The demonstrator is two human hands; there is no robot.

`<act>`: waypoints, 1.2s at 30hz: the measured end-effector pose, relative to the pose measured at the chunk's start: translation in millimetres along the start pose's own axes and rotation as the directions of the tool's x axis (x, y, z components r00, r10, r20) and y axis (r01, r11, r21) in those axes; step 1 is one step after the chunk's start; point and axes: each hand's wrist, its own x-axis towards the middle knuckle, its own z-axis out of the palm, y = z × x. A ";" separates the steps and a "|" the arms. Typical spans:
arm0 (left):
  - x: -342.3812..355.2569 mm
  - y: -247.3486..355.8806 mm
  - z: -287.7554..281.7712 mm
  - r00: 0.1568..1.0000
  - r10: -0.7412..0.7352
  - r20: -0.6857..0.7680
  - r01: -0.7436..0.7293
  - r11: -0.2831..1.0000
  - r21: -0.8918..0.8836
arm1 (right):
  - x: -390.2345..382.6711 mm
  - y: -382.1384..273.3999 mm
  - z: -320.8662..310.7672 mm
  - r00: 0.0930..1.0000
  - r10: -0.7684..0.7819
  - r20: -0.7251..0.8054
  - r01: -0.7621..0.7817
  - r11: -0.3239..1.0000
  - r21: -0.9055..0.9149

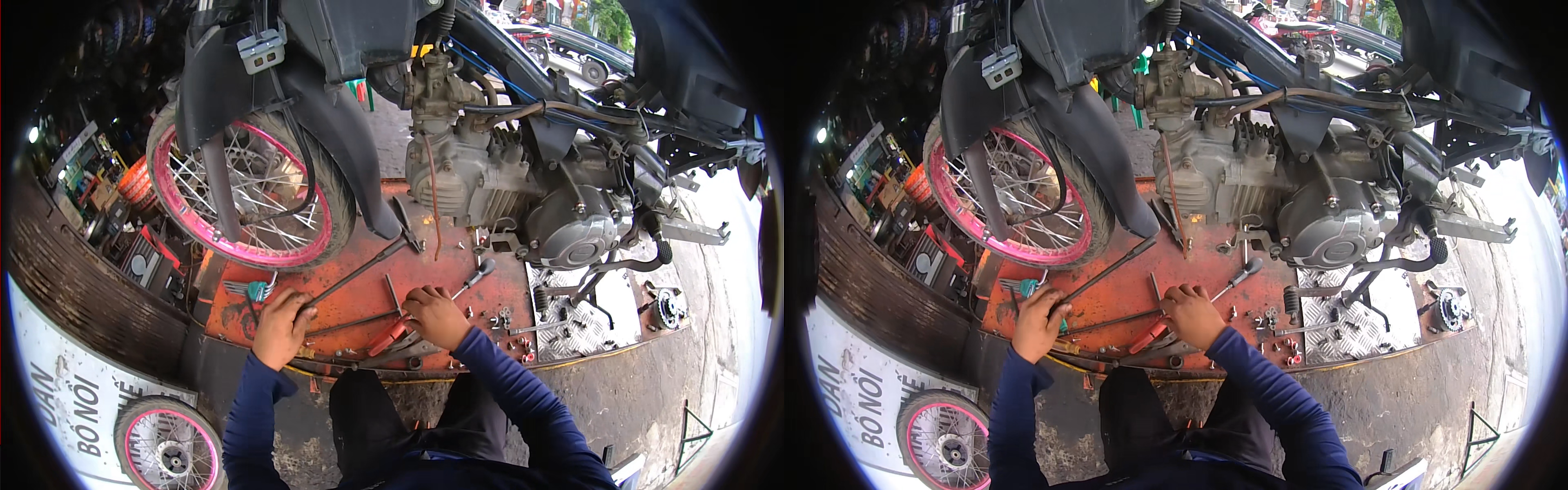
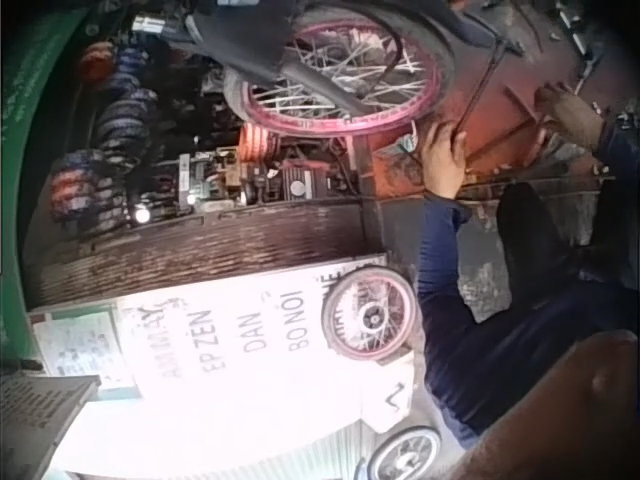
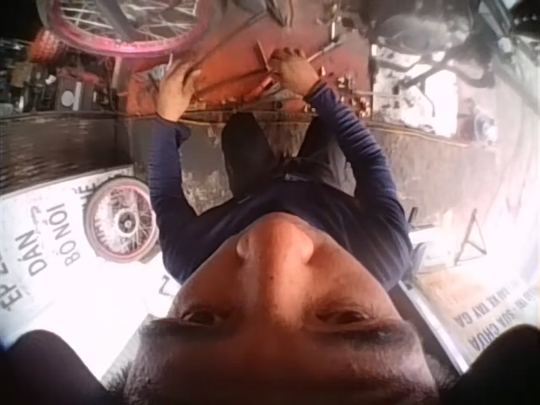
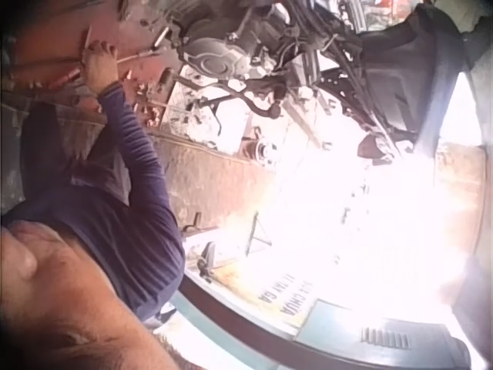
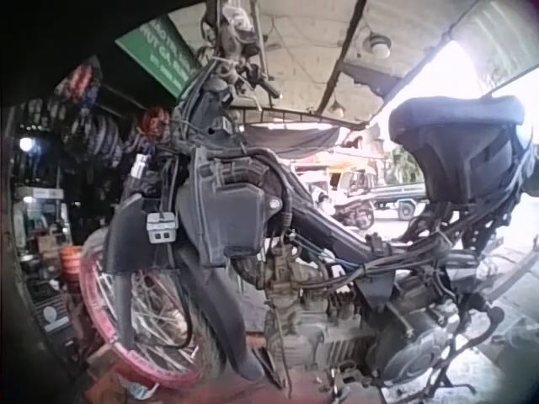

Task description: Repairing and servicing various engine and body components of a motorcycle using hand tools.

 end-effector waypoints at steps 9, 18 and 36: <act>78.2 125.2 -43.1 0.982 0.073 0.177 0.106 0.564 -0.819 | -3.2 -112.4 -94.3 0.900 0.022 -0.435 0.176 0.895 0.409; 195.5 189.9 -59.6 0.979 0.162 -0.120 -0.077 -0.255 -0.964 | -42.9 -108.5 -178.6 0.340 0.104 -0.935 0.353 0.907 0.229; 227.9 196.3 -91.1 0.984 -0.044 0.173 0.137 -0.431 -0.892 | -46.0 -206.4 -296.5 0.847 0.382 -0.370 0.253 0.322 0.912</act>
